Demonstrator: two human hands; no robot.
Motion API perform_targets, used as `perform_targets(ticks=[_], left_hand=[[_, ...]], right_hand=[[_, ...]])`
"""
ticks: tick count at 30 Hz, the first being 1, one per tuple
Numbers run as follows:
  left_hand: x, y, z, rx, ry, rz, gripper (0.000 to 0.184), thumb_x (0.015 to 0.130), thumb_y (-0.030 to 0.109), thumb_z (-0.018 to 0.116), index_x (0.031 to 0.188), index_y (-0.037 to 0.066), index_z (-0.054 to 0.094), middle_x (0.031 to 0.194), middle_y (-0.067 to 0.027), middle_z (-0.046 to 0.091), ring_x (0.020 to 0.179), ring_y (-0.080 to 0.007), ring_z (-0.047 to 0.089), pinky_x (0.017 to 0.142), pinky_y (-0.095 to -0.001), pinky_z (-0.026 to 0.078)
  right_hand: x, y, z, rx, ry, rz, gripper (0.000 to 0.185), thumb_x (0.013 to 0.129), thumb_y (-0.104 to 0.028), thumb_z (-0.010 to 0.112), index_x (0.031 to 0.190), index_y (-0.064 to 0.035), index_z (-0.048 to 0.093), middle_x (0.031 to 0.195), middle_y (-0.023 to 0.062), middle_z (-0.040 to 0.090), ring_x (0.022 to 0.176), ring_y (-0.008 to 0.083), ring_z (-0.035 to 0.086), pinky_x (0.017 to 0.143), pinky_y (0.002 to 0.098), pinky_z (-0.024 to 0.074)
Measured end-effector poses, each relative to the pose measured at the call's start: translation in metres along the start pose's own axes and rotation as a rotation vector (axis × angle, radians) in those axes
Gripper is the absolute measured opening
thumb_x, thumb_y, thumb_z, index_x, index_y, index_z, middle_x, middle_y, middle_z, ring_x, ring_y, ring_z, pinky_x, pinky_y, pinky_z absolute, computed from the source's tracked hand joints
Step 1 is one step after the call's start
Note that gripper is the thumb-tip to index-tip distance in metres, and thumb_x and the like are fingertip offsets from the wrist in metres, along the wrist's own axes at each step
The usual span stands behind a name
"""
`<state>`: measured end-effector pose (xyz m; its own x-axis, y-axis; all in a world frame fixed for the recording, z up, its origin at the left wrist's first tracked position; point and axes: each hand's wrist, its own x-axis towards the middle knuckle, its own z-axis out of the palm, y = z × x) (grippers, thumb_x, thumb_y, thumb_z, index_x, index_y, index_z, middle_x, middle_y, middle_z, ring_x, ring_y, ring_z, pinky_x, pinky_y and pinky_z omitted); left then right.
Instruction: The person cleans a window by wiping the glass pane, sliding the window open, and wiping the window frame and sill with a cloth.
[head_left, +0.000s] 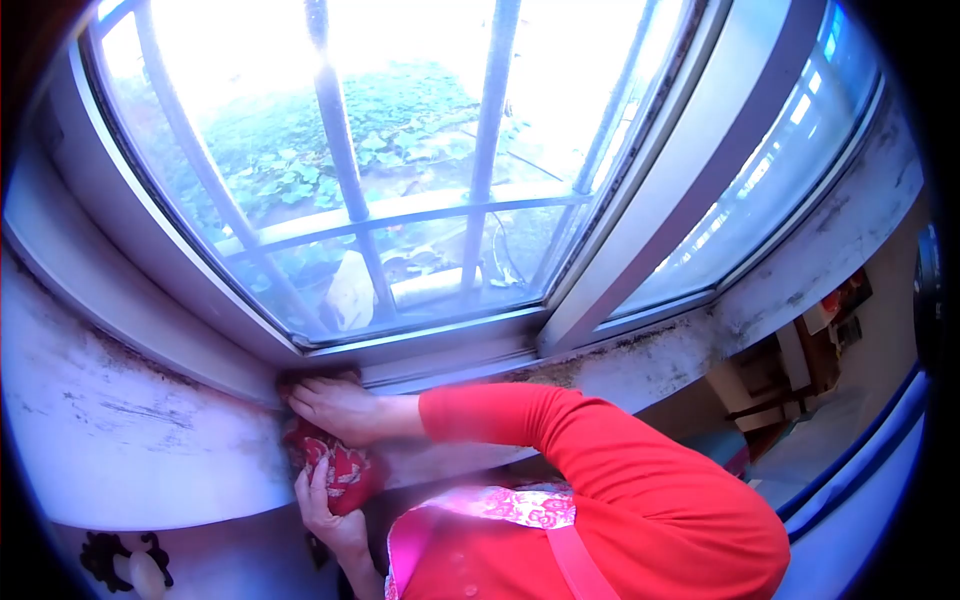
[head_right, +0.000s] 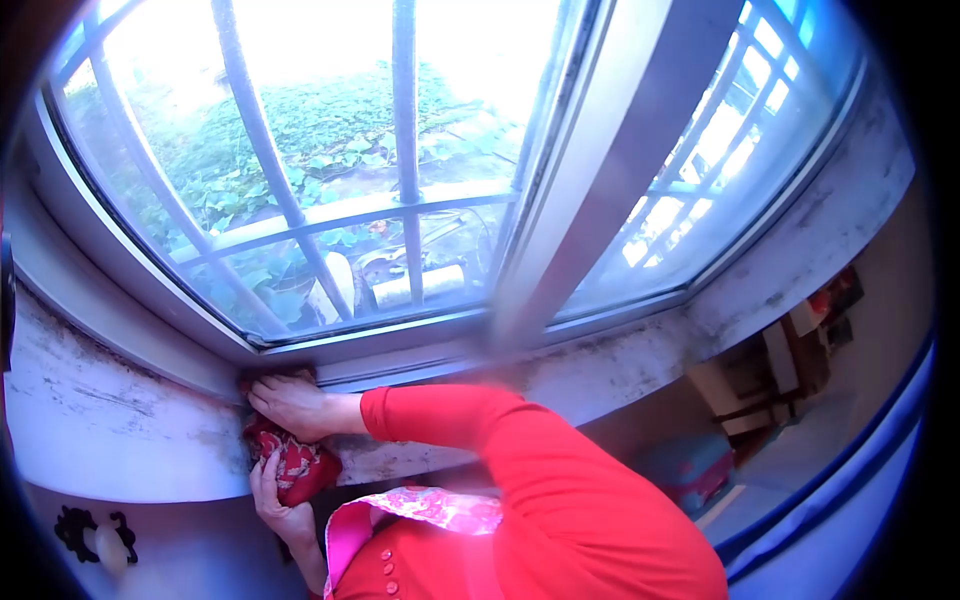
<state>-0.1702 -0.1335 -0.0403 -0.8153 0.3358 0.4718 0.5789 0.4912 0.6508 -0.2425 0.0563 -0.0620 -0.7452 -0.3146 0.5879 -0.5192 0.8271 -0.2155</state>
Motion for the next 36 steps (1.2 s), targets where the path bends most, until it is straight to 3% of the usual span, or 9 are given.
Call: perform_targets(ticks=[5,8,9,10,14,19,23,28,36], left_hand=[[0.013,0.016,-0.001,-0.043,-0.054,0.000,0.053,0.066,-0.009,0.065,0.117,0.006,0.067,0.115,-0.0193,0.062,0.108,-0.0412,0.061,0.097,-0.0446,0.048],[0.016,0.010,0.002,-0.044,-0.059,0.045,0.053,0.065,-0.007,0.066,0.117,0.006,0.068,0.114,-0.0204,0.062,0.108,-0.0416,0.060,0.097,-0.0450,0.048],[0.015,0.009,0.002,-0.040,-0.053,0.060,0.053,0.066,-0.004,0.068,0.118,0.007,0.068,0.115,-0.0213,0.062,0.108,-0.0420,0.060,0.097,-0.0451,0.048],[0.014,0.006,0.002,-0.046,-0.046,0.070,0.052,0.067,-0.003,0.070,0.118,0.008,0.068,0.116,-0.0213,0.062,0.108,-0.0419,0.060,0.097,-0.0448,0.048],[0.004,0.003,-0.002,-0.020,-0.054,-0.022,0.055,0.067,-0.005,0.071,0.120,0.008,0.067,0.119,-0.0185,0.062,0.113,-0.0378,0.060,0.099,-0.0412,0.047],[0.008,-0.001,0.004,-0.068,-0.041,-0.040,0.056,0.064,-0.004,0.074,0.119,0.008,0.068,0.117,-0.0172,0.062,0.109,-0.0355,0.062,0.097,-0.0400,0.048],[0.014,-0.003,0.004,-0.044,-0.073,-0.024,0.056,0.065,-0.005,0.073,0.119,0.007,0.067,0.116,-0.0157,0.062,0.111,-0.0338,0.061,0.099,-0.0394,0.047],[0.019,0.002,0.006,-0.026,-0.090,-0.002,0.059,0.064,-0.004,0.074,0.121,0.007,0.066,0.116,-0.0158,0.063,0.110,-0.0347,0.061,0.099,-0.0396,0.047],[0.015,0.018,0.013,0.030,-0.092,0.007,0.055,0.065,-0.002,0.075,0.119,0.009,0.068,0.119,-0.0159,0.062,0.109,-0.0354,0.062,0.097,-0.0402,0.048]], right_hand=[[0.004,-0.001,-0.022,0.055,-0.285,0.108,0.046,0.077,-0.016,0.061,0.118,0.0046,0.056,0.110,0.0169,0.058,0.106,0.0307,0.058,0.089,0.0388,0.0498],[-0.021,0.007,0.008,-0.146,-0.227,0.143,0.040,0.079,-0.017,0.059,0.114,0.0016,0.058,0.108,0.0157,0.059,0.104,0.0293,0.060,0.089,0.0375,0.0503],[-0.021,-0.003,-0.008,-0.287,-0.333,0.255,0.036,0.079,-0.018,0.060,0.111,-0.0012,0.060,0.107,0.0146,0.060,0.100,0.0280,0.061,0.087,0.0363,0.0508],[-0.022,-0.003,-0.024,-0.342,-0.404,0.204,0.037,0.078,-0.017,0.062,0.111,-0.0005,0.060,0.107,0.0147,0.060,0.098,0.0287,0.062,0.087,0.0360,0.0511],[-0.016,-0.007,-0.034,-0.113,-0.197,0.113,0.067,0.069,-0.013,0.068,0.130,0.0082,0.050,0.108,0.0191,0.056,0.102,0.0336,0.056,0.086,0.0387,0.0492],[-0.008,-0.021,-0.022,-0.293,-0.172,0.100,0.055,0.078,-0.015,0.058,0.131,0.0011,0.054,0.112,0.0182,0.056,0.096,0.0306,0.054,0.086,0.0363,0.0463],[-0.010,-0.019,-0.018,-0.402,-0.165,0.052,0.050,0.079,-0.017,0.057,0.125,0.0010,0.058,0.113,0.0163,0.057,0.095,0.0287,0.052,0.086,0.0362,0.0454],[-0.007,-0.001,0.004,-0.097,-0.089,-0.031,0.047,0.082,-0.016,0.056,0.125,0.0018,0.057,0.120,0.0149,0.059,0.117,0.0295,0.055,0.099,0.0386,0.0453],[-0.021,0.006,-0.022,0.004,-0.237,0.150,0.050,0.077,-0.014,0.062,0.123,0.0025,0.056,0.113,0.0170,0.060,0.105,0.0315,0.060,0.092,0.0383,0.0487]])
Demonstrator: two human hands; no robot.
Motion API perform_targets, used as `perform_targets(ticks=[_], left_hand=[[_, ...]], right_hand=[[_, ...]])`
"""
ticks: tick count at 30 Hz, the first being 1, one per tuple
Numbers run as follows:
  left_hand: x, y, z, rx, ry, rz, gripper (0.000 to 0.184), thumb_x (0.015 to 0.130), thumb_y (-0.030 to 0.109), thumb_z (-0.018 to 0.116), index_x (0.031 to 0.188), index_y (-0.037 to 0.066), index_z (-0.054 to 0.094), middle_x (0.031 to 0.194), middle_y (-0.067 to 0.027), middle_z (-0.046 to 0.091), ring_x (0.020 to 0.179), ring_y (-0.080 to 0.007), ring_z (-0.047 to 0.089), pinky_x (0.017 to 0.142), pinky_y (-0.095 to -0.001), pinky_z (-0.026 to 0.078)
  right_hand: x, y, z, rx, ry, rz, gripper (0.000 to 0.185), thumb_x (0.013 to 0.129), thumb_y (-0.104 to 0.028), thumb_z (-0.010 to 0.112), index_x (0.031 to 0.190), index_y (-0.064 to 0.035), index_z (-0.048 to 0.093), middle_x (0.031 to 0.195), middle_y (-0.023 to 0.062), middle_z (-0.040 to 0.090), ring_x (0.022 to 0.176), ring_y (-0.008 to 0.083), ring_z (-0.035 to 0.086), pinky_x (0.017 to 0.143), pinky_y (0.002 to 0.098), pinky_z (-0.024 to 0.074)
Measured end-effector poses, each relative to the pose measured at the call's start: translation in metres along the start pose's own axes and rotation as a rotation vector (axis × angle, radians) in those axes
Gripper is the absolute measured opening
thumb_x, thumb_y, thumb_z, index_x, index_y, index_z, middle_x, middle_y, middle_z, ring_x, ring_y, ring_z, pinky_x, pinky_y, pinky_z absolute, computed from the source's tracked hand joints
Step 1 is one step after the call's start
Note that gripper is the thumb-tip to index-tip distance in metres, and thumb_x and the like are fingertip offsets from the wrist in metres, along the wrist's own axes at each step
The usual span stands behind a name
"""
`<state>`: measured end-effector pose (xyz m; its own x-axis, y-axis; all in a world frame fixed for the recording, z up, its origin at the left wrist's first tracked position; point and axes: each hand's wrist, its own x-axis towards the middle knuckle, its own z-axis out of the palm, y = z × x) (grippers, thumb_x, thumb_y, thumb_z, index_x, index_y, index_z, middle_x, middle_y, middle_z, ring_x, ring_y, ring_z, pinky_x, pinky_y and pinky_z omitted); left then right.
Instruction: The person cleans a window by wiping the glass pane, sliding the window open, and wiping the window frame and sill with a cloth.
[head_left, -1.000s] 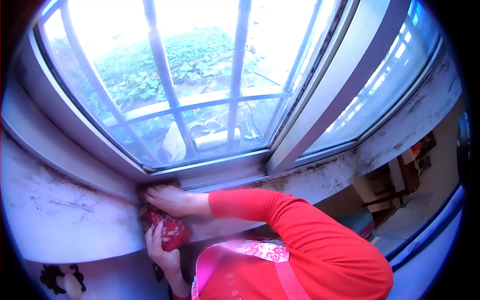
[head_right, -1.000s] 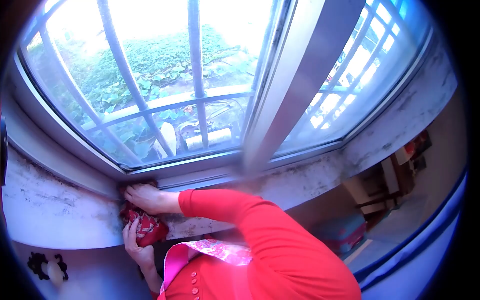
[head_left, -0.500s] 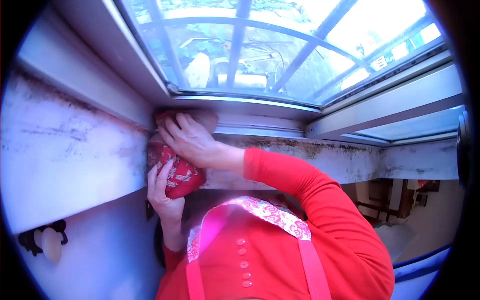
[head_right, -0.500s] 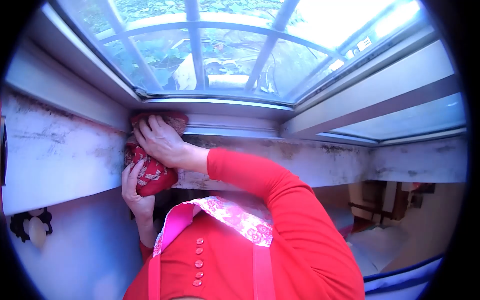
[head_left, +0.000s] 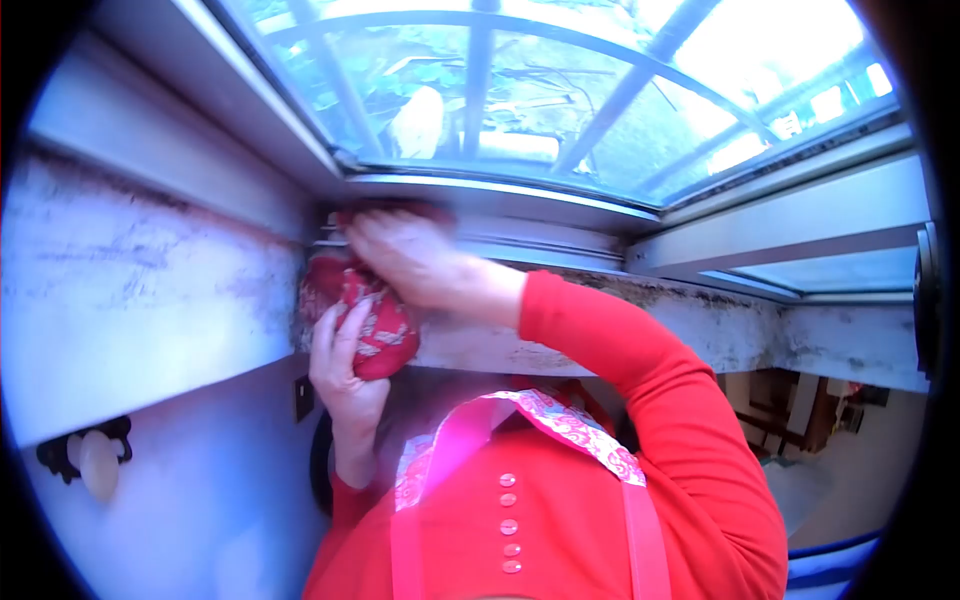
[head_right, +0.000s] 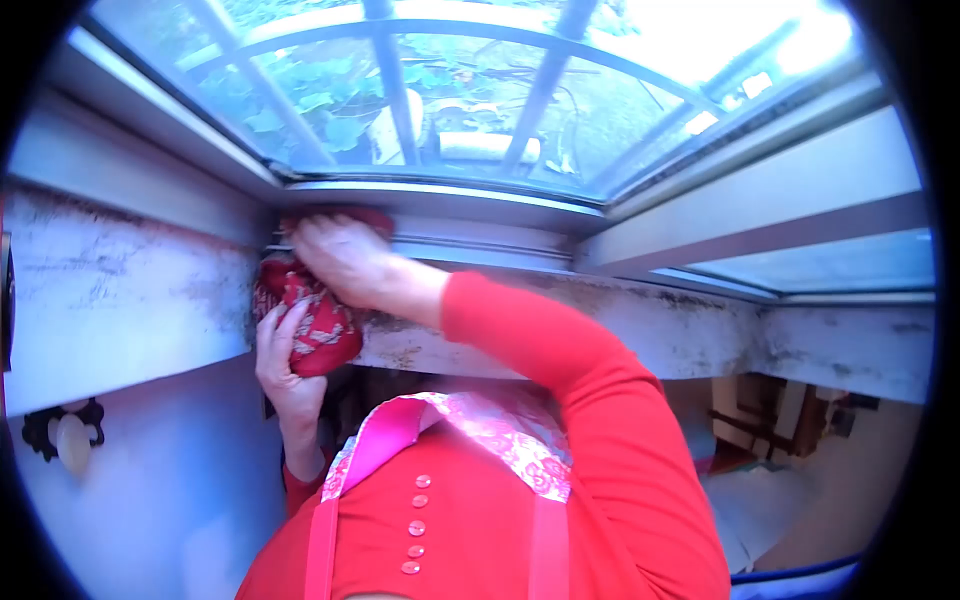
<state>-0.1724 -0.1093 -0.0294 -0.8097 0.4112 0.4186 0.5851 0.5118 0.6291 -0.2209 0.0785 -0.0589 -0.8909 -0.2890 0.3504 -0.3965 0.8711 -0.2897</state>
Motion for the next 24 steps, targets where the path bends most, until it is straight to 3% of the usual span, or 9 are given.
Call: perform_targets(ticks=[5,11,14,18,21,22,24], left_hand=[[-0.001,0.010,0.005,-0.011,-0.031,0.027,0.052,0.068,0.004,0.077,0.118,0.013,0.069,0.118,-0.0158,0.061,0.104,-0.0359,0.062,0.090,-0.0414,0.051],[-0.001,0.017,0.008,-0.012,-0.120,0.020,0.057,0.065,-0.003,0.075,0.120,0.010,0.068,0.121,-0.0159,0.059,0.110,-0.0345,0.062,0.096,-0.0390,0.048],[0.000,0.017,0.007,-0.016,-0.119,0.076,0.051,0.068,0.004,0.077,0.118,0.014,0.069,0.119,-0.0167,0.060,0.103,-0.0355,0.062,0.088,-0.0422,0.052],[0.000,0.019,0.010,-0.051,-0.163,0.117,0.052,0.068,0.003,0.076,0.119,0.014,0.069,0.120,-0.0169,0.059,0.104,-0.0362,0.061,0.088,-0.0429,0.052],[-0.001,0.022,0.013,-0.043,-0.183,0.166,0.053,0.068,0.002,0.076,0.119,0.014,0.069,0.121,-0.0168,0.059,0.105,-0.0367,0.061,0.088,-0.0430,0.052],[-0.001,0.023,0.013,-0.036,-0.190,0.180,0.053,0.067,0.002,0.076,0.119,0.014,0.069,0.121,-0.0167,0.059,0.105,-0.0367,0.061,0.088,-0.0429,0.052],[-0.001,0.023,0.013,-0.025,-0.196,0.203,0.053,0.067,0.002,0.075,0.118,0.014,0.069,0.121,-0.0167,0.059,0.105,-0.0366,0.061,0.088,-0.0429,0.052]], right_hand=[[-0.020,0.003,-0.022,-0.075,0.013,-0.010,0.049,0.075,-0.012,0.066,0.121,0.0027,0.057,0.108,0.0158,0.061,0.102,0.0306,0.060,0.085,0.0385,0.0455],[-0.041,0.007,-0.029,-0.084,0.041,0.049,0.049,0.076,-0.015,0.068,0.121,-0.0012,0.057,0.106,0.0134,0.059,0.103,0.0303,0.058,0.083,0.0426,0.0428],[-0.062,0.006,-0.042,-0.124,-0.003,0.141,0.059,0.071,-0.019,0.069,0.125,0.0006,0.055,0.108,0.0109,0.057,0.106,0.0258,0.055,0.082,0.0423,0.0422],[-0.089,0.001,-0.066,-0.221,-0.011,0.307,0.058,0.073,-0.023,0.075,0.125,-0.0049,0.056,0.109,0.0098,0.053,0.107,0.0264,0.051,0.076,0.0452,0.0410],[-0.103,0.005,-0.068,-0.229,-0.050,0.420,0.063,0.078,-0.021,0.072,0.135,-0.0086,0.049,0.113,0.0136,0.050,0.109,0.0316,0.048,0.085,0.0492,0.0385],[-0.106,0.007,-0.068,-0.246,0.074,0.384,0.049,0.076,-0.014,0.073,0.122,-0.0067,0.056,0.104,0.0138,0.053,0.099,0.0318,0.052,0.080,0.0471,0.0422],[-0.114,0.018,-0.060,0.018,0.216,0.404,0.039,0.075,-0.007,0.073,0.110,-0.0048,0.059,0.096,0.0140,0.055,0.091,0.0322,0.055,0.074,0.0445,0.0448]])
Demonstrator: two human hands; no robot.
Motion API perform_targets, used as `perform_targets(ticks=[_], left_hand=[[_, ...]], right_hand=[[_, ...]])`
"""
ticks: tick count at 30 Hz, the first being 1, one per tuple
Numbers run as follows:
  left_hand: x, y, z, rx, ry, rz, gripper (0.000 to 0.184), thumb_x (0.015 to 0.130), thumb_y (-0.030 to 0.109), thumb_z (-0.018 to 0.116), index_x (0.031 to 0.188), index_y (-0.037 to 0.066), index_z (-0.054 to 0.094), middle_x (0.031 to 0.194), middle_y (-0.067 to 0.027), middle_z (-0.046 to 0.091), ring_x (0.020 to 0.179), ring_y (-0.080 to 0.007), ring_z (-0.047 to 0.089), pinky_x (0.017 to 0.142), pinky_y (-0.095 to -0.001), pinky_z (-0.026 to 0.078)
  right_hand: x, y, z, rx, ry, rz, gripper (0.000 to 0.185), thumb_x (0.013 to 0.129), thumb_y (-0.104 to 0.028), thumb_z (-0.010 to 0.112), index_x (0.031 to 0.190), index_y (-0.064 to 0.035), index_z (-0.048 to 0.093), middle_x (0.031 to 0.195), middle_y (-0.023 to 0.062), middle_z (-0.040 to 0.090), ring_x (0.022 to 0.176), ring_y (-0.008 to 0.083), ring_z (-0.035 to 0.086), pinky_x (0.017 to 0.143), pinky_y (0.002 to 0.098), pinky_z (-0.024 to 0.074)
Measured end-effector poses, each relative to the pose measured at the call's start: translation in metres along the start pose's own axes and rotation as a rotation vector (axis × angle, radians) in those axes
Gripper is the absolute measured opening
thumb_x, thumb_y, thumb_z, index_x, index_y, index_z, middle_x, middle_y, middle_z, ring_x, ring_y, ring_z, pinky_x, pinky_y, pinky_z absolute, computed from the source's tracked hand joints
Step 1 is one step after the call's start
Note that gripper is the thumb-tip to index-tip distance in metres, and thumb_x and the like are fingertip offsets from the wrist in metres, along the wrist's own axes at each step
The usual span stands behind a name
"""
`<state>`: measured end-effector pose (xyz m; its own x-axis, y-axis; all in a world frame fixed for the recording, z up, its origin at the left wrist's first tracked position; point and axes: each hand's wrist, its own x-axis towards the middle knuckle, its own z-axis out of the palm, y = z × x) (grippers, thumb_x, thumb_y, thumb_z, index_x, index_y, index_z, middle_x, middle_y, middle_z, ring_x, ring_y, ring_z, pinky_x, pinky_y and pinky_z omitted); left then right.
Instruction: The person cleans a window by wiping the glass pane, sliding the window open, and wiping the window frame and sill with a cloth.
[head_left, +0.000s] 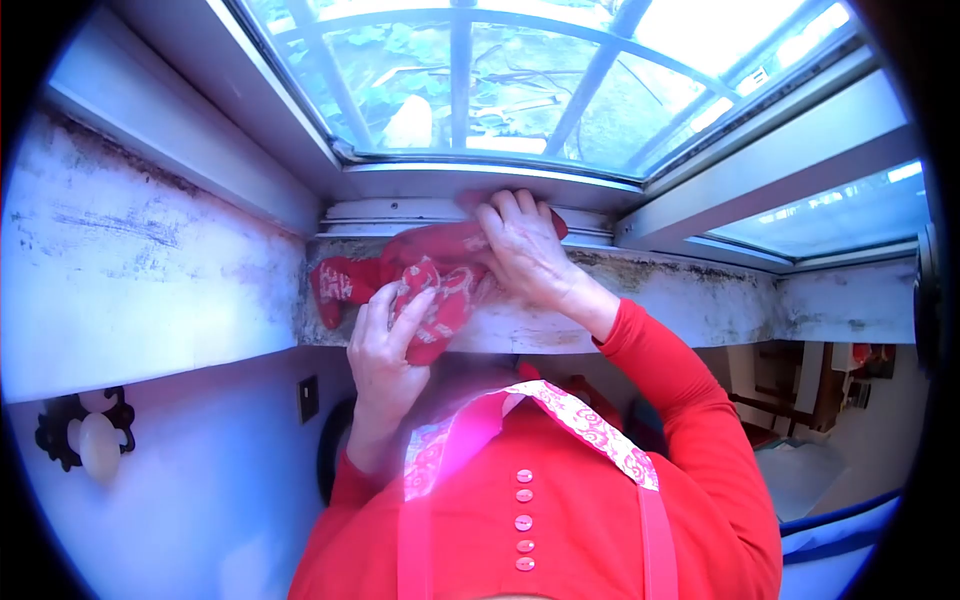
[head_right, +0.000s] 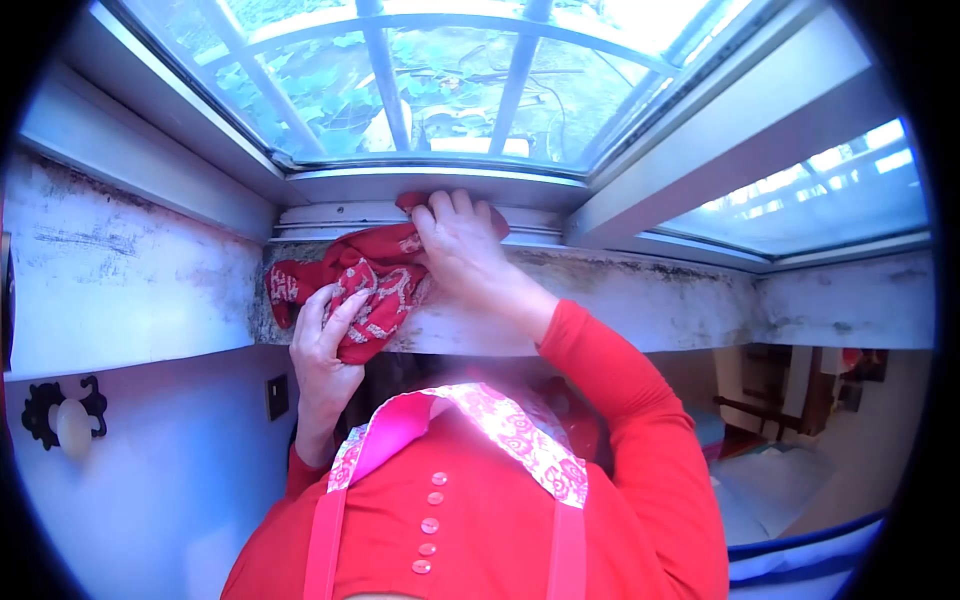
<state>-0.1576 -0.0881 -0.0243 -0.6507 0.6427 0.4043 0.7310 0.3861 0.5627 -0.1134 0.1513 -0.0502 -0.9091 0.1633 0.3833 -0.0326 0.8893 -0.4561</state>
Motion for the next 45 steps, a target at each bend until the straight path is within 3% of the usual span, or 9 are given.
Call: perform_targets(ticks=[2,5,10,13,17,22,29,36,45], left_hand=[[-0.002,-0.004,0.000,0.003,0.002,0.015,0.053,0.067,0.002,0.076,0.118,0.013,0.070,0.121,-0.0167,0.059,0.105,-0.0365,0.061,0.089,-0.0432,0.051],[-0.008,-0.009,-0.001,-0.078,0.031,-0.033,0.051,0.068,0.001,0.076,0.117,0.012,0.070,0.121,-0.0168,0.060,0.108,-0.0366,0.061,0.092,-0.0430,0.051],[-0.014,-0.015,-0.002,-0.029,0.080,-0.007,0.053,0.066,0.000,0.077,0.118,0.010,0.069,0.121,-0.0170,0.061,0.108,-0.0358,0.061,0.093,-0.0429,0.050],[-0.003,-0.002,0.002,-0.030,0.025,0.001,0.054,0.065,-0.001,0.077,0.118,0.010,0.069,0.121,-0.0168,0.061,0.108,-0.0355,0.061,0.093,-0.0424,0.050],[0.001,0.002,0.007,0.001,-0.005,0.053,0.059,0.061,-0.002,0.076,0.118,0.013,0.070,0.122,-0.0150,0.061,0.105,-0.0347,0.061,0.088,-0.0421,0.051],[-0.006,-0.002,-0.005,-0.030,0.021,-0.028,0.057,0.063,0.000,0.077,0.118,0.013,0.070,0.121,-0.0164,0.061,0.105,-0.0352,0.062,0.089,-0.0418,0.051],[-0.016,-0.013,-0.031,0.052,0.125,-0.179,0.054,0.065,0.001,0.078,0.117,0.011,0.070,0.118,-0.0175,0.062,0.106,-0.0367,0.063,0.093,-0.0415,0.050],[-0.019,-0.032,-0.045,0.127,0.235,-0.267,0.059,0.067,-0.010,0.069,0.123,0.009,0.066,0.122,-0.0161,0.062,0.113,-0.0351,0.061,0.099,-0.0406,0.048],[-0.013,-0.011,-0.019,0.023,0.138,-0.121,0.056,0.064,0.000,0.076,0.119,0.011,0.069,0.119,-0.0172,0.060,0.107,-0.0365,0.061,0.092,-0.0416,0.050]], right_hand=[[-0.004,0.007,0.000,0.231,0.138,0.022,0.027,0.072,0.002,0.072,0.095,-0.0012,0.059,0.083,0.0151,0.056,0.079,0.0333,0.058,0.065,0.0406,0.0477],[-0.012,-0.018,-0.003,0.306,0.229,0.047,0.026,0.068,0.002,0.067,0.092,-0.0039,0.059,0.085,0.0145,0.059,0.089,0.0360,0.058,0.076,0.0459,0.0471],[-0.015,-0.058,0.007,0.057,0.253,-0.405,0.022,0.077,-0.012,0.061,0.098,-0.0060,0.061,0.093,0.0080,0.054,0.091,0.0269,0.057,0.084,0.0403,0.0461],[-0.015,-0.028,-0.018,-0.232,0.280,-0.281,0.038,0.074,-0.020,0.069,0.109,-0.0057,0.061,0.107,0.0102,0.055,0.103,0.0280,0.054,0.090,0.0439,0.0421],[-0.030,-0.006,-0.043,-0.098,-0.067,0.001,0.068,0.065,-0.023,0.082,0.125,-0.0047,0.058,0.121,0.0116,0.054,0.114,0.0331,0.048,0.095,0.0483,0.0373],[-0.008,0.001,-0.014,-0.120,0.041,-0.194,0.032,0.065,-0.003,0.061,0.097,0.0003,0.065,0.093,0.0135,0.062,0.090,0.0313,0.058,0.080,0.0418,0.0451],[0.050,-0.054,0.064,-0.146,0.052,-0.251,0.012,0.068,-0.012,0.062,0.078,-0.0047,0.065,0.078,0.0096,0.060,0.077,0.0257,0.058,0.071,0.0391,0.0430],[0.101,-0.125,0.136,-0.296,0.173,-0.164,0.010,0.076,-0.016,0.059,0.076,-0.0076,0.064,0.075,0.0098,0.060,0.076,0.0253,0.058,0.075,0.0394,0.0422],[0.069,-0.060,0.079,-0.047,0.125,-0.342,0.010,0.071,-0.014,0.061,0.078,-0.0062,0.059,0.074,0.0107,0.058,0.075,0.0271,0.059,0.070,0.0413,0.0431]])
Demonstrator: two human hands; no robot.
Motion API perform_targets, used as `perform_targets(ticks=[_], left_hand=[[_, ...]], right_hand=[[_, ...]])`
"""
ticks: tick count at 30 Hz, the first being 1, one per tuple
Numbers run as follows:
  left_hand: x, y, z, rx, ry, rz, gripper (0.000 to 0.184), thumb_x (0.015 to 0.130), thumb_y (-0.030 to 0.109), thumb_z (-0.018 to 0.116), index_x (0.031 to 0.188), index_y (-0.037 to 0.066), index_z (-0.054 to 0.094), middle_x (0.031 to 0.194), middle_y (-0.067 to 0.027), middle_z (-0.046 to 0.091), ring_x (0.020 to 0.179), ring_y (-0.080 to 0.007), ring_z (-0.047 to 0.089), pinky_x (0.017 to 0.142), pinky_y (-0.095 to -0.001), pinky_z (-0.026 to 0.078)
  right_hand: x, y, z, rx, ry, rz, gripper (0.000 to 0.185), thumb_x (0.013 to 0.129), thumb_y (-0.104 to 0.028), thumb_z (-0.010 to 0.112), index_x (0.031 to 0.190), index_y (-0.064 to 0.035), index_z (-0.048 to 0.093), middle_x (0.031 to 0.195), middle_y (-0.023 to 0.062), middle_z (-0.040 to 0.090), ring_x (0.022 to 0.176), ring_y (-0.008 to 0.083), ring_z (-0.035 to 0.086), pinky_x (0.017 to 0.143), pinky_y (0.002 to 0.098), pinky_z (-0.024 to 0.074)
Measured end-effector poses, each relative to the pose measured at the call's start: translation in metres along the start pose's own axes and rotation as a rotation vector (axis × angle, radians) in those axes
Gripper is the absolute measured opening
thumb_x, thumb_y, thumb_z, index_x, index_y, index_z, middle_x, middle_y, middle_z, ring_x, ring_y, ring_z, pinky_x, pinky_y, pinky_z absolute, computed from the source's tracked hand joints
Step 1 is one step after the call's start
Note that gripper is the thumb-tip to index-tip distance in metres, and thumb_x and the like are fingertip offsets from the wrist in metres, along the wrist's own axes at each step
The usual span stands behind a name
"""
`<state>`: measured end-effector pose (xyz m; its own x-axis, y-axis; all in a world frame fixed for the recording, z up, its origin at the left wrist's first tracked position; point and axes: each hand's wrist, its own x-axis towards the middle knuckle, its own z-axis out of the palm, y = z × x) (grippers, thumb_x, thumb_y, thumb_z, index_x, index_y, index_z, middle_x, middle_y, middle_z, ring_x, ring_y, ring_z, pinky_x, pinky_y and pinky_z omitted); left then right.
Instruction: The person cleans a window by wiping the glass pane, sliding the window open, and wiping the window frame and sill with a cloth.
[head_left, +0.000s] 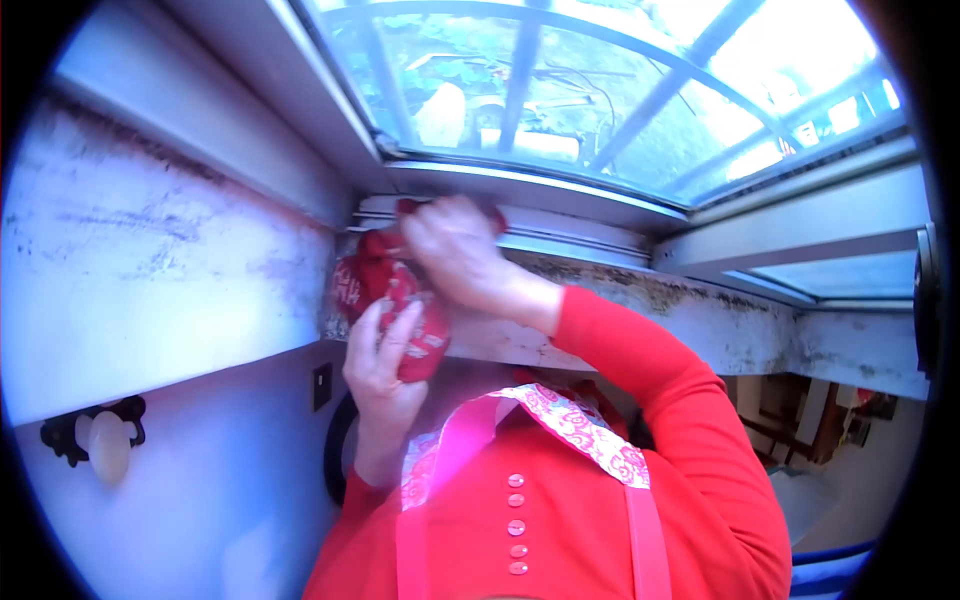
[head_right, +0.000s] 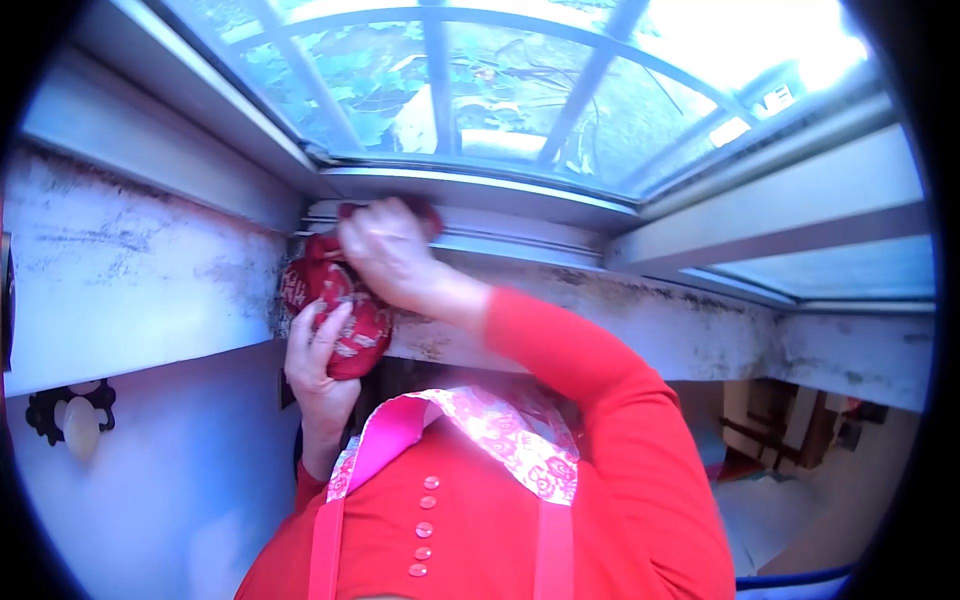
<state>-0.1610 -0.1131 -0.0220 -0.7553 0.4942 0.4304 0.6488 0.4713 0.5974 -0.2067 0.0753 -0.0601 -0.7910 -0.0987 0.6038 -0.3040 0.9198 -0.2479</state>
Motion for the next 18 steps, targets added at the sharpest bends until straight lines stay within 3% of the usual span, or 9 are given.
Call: perform_targets(ticks=[6,8,10,12,14,18], left_hand=[[-0.004,-0.010,-0.004,-0.027,0.056,-0.059,0.055,0.066,-0.002,0.075,0.118,0.011,0.069,0.120,-0.0174,0.060,0.108,-0.0364,0.062,0.093,-0.0410,0.050],[-0.003,-0.012,-0.012,-0.005,0.058,-0.107,0.057,0.066,-0.006,0.074,0.120,0.010,0.068,0.122,-0.0159,0.061,0.113,-0.0349,0.061,0.097,-0.0394,0.049],[-0.001,-0.017,-0.019,0.033,0.115,-0.125,0.059,0.065,-0.009,0.071,0.121,0.009,0.067,0.121,-0.0161,0.062,0.113,-0.0354,0.061,0.098,-0.0399,0.048],[0.001,-0.024,-0.023,0.023,0.158,-0.123,0.054,0.065,-0.007,0.074,0.117,0.007,0.069,0.117,-0.0180,0.062,0.107,-0.0363,0.063,0.093,-0.0401,0.050],[0.003,-0.023,-0.020,-0.019,0.119,-0.118,0.053,0.066,-0.006,0.075,0.117,0.007,0.068,0.116,-0.0182,0.062,0.107,-0.0363,0.063,0.093,-0.0397,0.050],[0.005,-0.022,-0.013,0.015,0.073,-0.059,0.057,0.066,-0.006,0.075,0.120,0.008,0.067,0.117,-0.0182,0.061,0.107,-0.0375,0.062,0.093,-0.0409,0.050]], right_hand=[[0.010,-0.018,0.018,-0.135,-0.007,0.080,0.007,0.072,-0.013,0.060,0.077,-0.0076,0.060,0.077,0.0090,0.058,0.080,0.0255,0.057,0.076,0.0399,0.0416],[0.023,-0.028,0.046,-0.033,0.102,0.123,0.013,0.073,-0.013,0.060,0.084,-0.0062,0.063,0.081,0.0098,0.061,0.084,0.0261,0.058,0.079,0.0407,0.0411],[0.036,-0.041,0.056,0.172,0.082,0.244,0.031,0.063,-0.007,0.067,0.094,-0.0056,0.065,0.088,0.0118,0.066,0.087,0.0293,0.062,0.083,0.0431,0.0403],[0.041,-0.043,0.059,0.264,0.071,0.359,0.027,0.064,-0.007,0.067,0.091,-0.0064,0.064,0.086,0.0124,0.066,0.084,0.0308,0.062,0.083,0.0434,0.0401],[0.039,-0.039,0.058,0.236,0.079,0.303,0.024,0.063,-0.008,0.068,0.087,-0.0073,0.062,0.081,0.0121,0.065,0.083,0.0317,0.062,0.083,0.0443,0.0401],[0.046,-0.031,0.058,0.070,0.000,0.125,0.014,0.074,-0.012,0.062,0.086,-0.0076,0.056,0.074,0.0099,0.063,0.076,0.0290,0.063,0.078,0.0400,0.0427]])
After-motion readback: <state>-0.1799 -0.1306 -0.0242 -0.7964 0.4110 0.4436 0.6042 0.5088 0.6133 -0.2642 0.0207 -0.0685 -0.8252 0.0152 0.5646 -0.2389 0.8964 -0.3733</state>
